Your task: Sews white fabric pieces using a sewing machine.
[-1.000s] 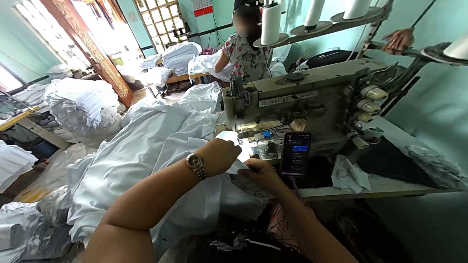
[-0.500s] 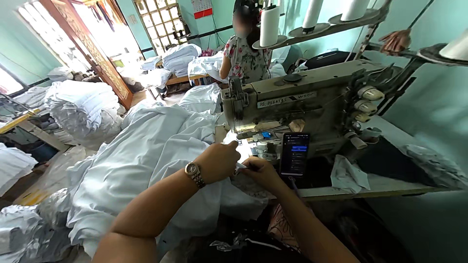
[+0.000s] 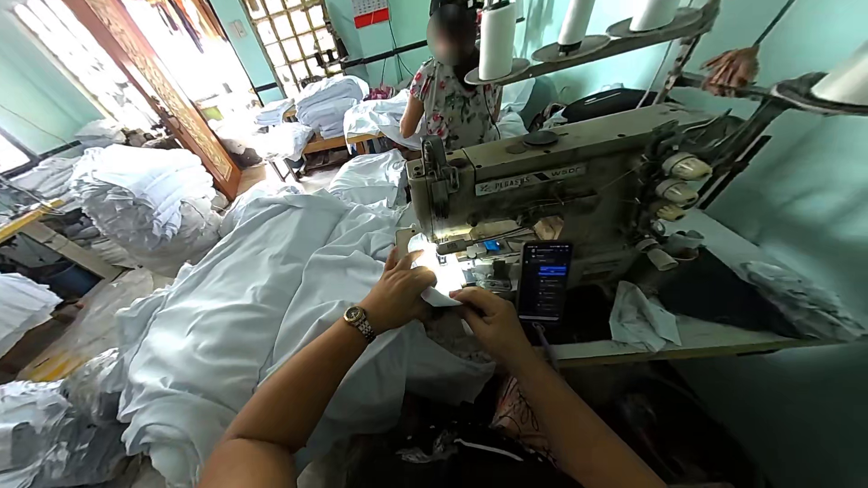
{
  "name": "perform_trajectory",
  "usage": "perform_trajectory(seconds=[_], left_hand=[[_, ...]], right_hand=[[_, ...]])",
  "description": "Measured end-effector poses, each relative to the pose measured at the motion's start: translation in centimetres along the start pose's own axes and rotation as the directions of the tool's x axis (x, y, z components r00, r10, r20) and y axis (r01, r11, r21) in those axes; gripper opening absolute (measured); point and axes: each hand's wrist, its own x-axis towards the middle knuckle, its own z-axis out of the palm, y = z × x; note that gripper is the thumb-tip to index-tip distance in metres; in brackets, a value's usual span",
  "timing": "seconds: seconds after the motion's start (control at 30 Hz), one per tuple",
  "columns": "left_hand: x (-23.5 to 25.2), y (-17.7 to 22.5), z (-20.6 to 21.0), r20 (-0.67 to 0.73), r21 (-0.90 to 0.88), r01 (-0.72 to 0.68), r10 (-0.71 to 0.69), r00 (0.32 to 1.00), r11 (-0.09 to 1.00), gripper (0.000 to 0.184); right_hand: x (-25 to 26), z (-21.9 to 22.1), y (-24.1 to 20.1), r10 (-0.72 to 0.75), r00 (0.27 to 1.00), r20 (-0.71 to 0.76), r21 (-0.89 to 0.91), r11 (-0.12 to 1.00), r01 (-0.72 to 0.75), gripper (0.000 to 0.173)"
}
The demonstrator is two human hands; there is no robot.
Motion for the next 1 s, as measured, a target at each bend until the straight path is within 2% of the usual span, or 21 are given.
perform_trajectory(seconds=[0.1,0.33,0.5,0.57,0.67,0.73,0.8,0.9,1.0], left_hand=[[0.1,-0.1,0.7,-0.036,0.088,-0.023,0.026,0.999,0.996,0.035],[1.8,-1.1,0.6,0.015,0.162,0.022,-0.025,1.000,0.987,0.028],[3.0,-1.2,0.3,0.016,0.199,0.074,-0.079,0.997,0.977,0.027],[2.9,-1.0,0.5,0.005,0.233,0.076,-0.079,0.997,0.970,0.026],[2.8,-1.1,0.8,0.018,0.214,0.099,-0.105,0.994,0.972,0.030],[2.9,-1.2,0.8,0.045,0.196,0.111,-0.122,0.992,0.974,0.032],[3.0,-1.3,0.8,0.065,0.187,0.118,-0.132,0.989,0.975,0.032],[3.1,-1.5,0.9,0.071,0.198,0.112,-0.128,0.989,0.974,0.031],[3.1,-1.5,0.8,0.080,0.195,0.120,-0.138,0.987,0.973,0.032]], right_hand=[[-0.2,0.1,0.0,-0.009,1.000,0.002,-0.079,0.997,0.010,0.021],[1.4,0.4,0.3,-0.065,0.998,0.027,-0.291,0.954,0.070,0.022],[2.4,0.6,-0.1,0.022,0.995,0.098,-0.428,0.904,0.022,0.022],[1.4,0.9,0.0,-0.078,0.996,0.053,-0.400,0.912,0.093,0.023],[-1.2,1.7,0.6,-0.246,0.968,-0.052,-0.258,0.940,0.225,0.028],[-2.8,2.7,1.1,-0.230,0.970,-0.075,-0.164,0.963,0.215,0.029],[-4.3,3.9,1.9,-0.154,0.988,-0.023,-0.134,0.980,0.149,0.027],[-4.9,5.1,2.5,-0.085,0.990,0.114,-0.264,0.958,0.113,0.022],[-4.7,5.2,2.4,-0.053,0.982,0.184,-0.313,0.943,0.110,0.019]])
